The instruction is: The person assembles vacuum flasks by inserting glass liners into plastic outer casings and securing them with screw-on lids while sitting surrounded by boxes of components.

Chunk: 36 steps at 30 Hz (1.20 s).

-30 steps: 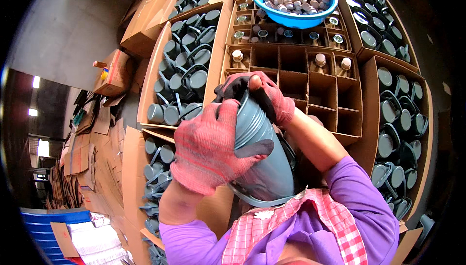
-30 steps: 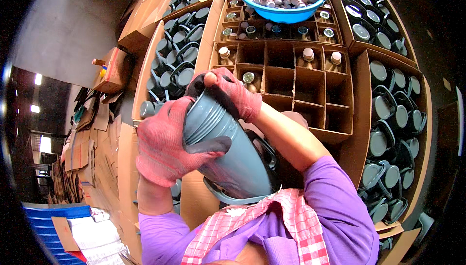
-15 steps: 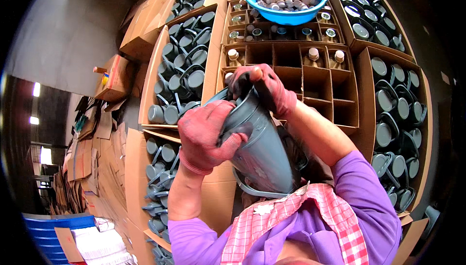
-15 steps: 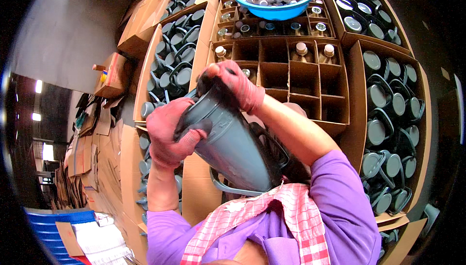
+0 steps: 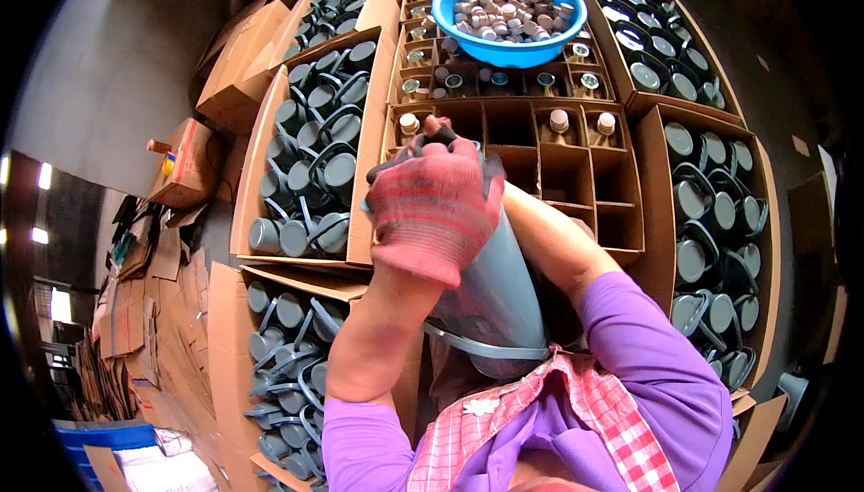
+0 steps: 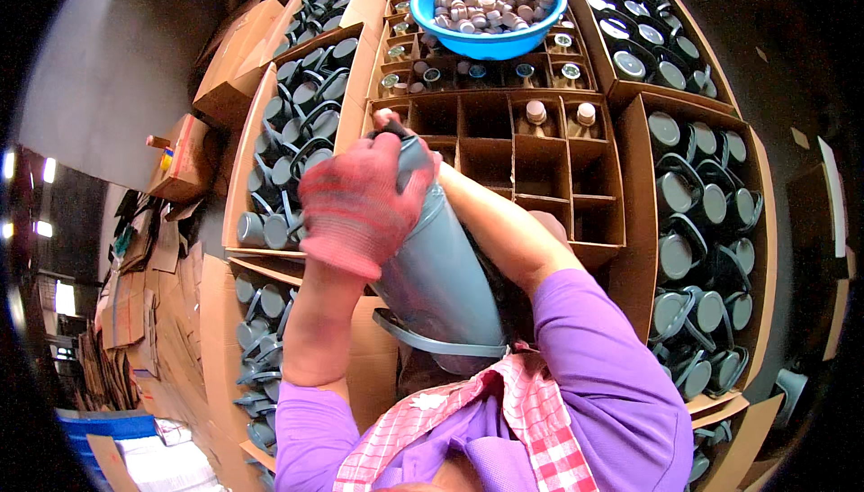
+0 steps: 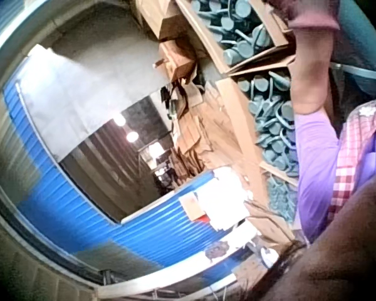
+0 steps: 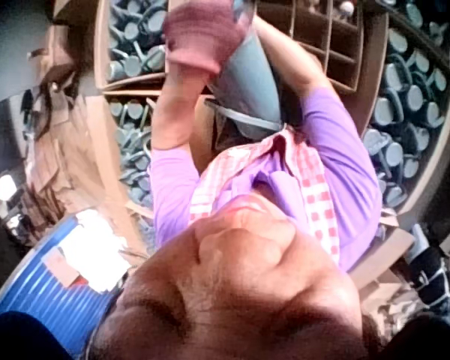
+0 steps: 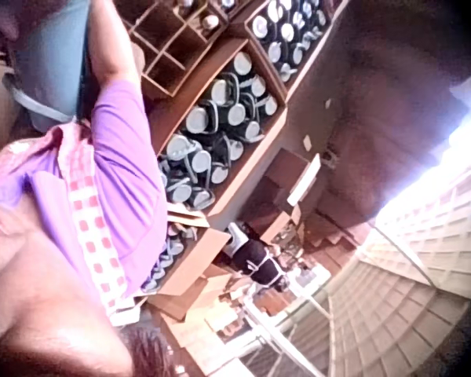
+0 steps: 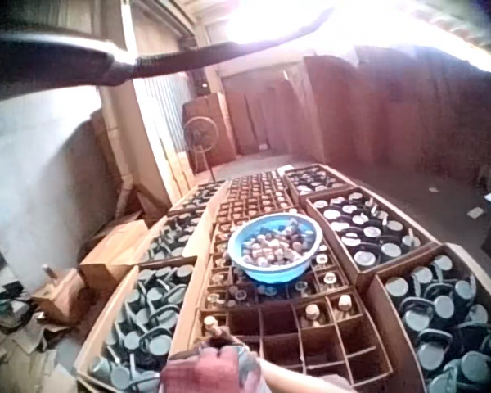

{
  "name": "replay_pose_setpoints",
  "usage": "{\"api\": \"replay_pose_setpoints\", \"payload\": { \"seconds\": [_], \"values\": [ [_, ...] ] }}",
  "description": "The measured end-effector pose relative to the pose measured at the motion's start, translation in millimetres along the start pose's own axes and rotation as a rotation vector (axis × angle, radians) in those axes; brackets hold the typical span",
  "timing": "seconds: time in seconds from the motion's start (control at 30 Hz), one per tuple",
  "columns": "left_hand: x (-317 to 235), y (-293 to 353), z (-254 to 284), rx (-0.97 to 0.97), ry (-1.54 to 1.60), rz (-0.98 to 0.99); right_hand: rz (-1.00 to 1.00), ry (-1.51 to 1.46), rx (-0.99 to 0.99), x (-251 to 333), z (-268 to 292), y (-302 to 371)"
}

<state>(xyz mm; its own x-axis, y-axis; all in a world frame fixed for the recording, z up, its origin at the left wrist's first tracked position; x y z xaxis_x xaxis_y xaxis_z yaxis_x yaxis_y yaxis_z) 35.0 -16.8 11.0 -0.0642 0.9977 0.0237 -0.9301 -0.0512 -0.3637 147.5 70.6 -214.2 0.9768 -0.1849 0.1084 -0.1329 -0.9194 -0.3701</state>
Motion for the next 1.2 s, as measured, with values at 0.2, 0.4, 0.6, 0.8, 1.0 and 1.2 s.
{"api": "replay_pose_setpoints", "payload": {
  "seconds": [0.2,0.4,0.6,0.8,1.0,1.2],
  "values": [
    [70,17,-28,-0.368,1.259,-0.367,0.078,0.978,-0.295,52,-144,89],
    [99,23,-96,-0.263,1.724,-0.266,0.292,1.708,-0.384,57,-195,109],
    [56,34,-162,-0.272,2.545,0.427,0.053,1.519,-0.097,48,-259,104],
    [-20,79,-220,-0.215,2.629,0.641,-0.281,2.134,0.453,28,-337,100],
    [-24,97,-217,-0.124,2.392,0.614,-0.169,2.603,0.400,-17,-373,113],
    [-11,145,-237,-0.025,2.156,0.596,-0.111,2.705,-0.300,20,-351,158]
  ]
}}
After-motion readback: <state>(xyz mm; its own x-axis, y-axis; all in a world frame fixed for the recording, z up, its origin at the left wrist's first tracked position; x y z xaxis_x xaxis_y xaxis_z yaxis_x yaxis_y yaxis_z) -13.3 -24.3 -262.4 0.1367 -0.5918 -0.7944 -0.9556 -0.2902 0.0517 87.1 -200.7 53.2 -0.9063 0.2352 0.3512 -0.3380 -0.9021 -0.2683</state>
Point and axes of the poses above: each hand's wrist, its own y-axis away from the middle knuckle, its own z-axis out of the back of the hand, x = y × z, the point moved 5 cm from there along -y, towards the middle knuckle, and after that the axes turned 7 degrees about -z, right-handed, at the moved point
